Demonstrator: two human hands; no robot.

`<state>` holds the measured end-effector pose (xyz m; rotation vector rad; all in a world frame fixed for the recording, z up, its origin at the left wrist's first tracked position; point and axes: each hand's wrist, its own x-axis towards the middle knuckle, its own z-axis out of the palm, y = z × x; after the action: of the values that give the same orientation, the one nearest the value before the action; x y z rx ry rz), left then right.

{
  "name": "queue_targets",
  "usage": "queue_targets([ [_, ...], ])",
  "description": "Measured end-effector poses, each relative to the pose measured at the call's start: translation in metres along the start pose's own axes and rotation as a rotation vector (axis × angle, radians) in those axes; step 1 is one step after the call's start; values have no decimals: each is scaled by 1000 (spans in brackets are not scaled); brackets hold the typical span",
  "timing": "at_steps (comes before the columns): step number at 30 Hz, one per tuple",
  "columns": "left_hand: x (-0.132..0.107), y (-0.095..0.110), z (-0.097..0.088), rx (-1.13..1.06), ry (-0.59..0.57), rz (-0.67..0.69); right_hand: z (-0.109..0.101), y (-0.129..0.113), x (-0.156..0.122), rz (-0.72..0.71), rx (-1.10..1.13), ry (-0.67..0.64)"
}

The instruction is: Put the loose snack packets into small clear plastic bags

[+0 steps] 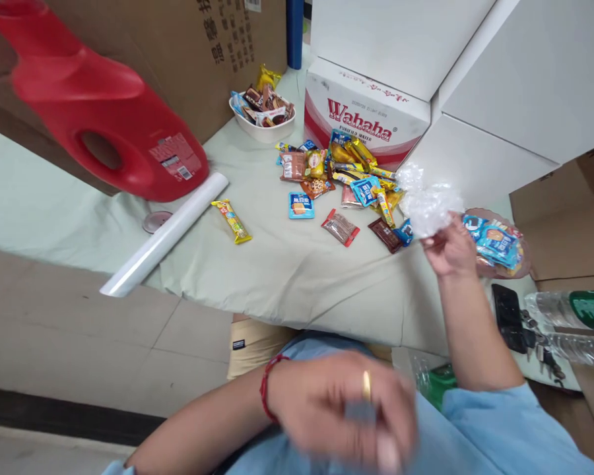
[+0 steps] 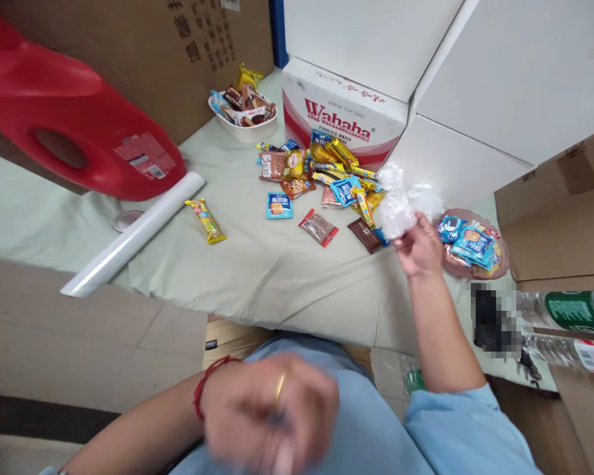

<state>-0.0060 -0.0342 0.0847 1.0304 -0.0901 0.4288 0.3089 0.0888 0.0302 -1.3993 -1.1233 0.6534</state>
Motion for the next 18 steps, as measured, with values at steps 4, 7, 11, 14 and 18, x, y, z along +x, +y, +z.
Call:
queue_targets([
  [4,3,-22,-34,-51,880,-147,32,0,-88,63,184,-58],
  [7,6,-38,-52,-160,1066,-173,48,-9,-129,-107,-44,-275],
  [11,5,-48,-68,6,1169,-114,51,-17,-142,-258,-194,-476],
  [14,-2,-54,-78,-4,1275,-57,43,-8,-137,-197,-150,-374],
  [18,-11,-62,-82,158,1362,1,35,4,-132,14,-23,-345],
])
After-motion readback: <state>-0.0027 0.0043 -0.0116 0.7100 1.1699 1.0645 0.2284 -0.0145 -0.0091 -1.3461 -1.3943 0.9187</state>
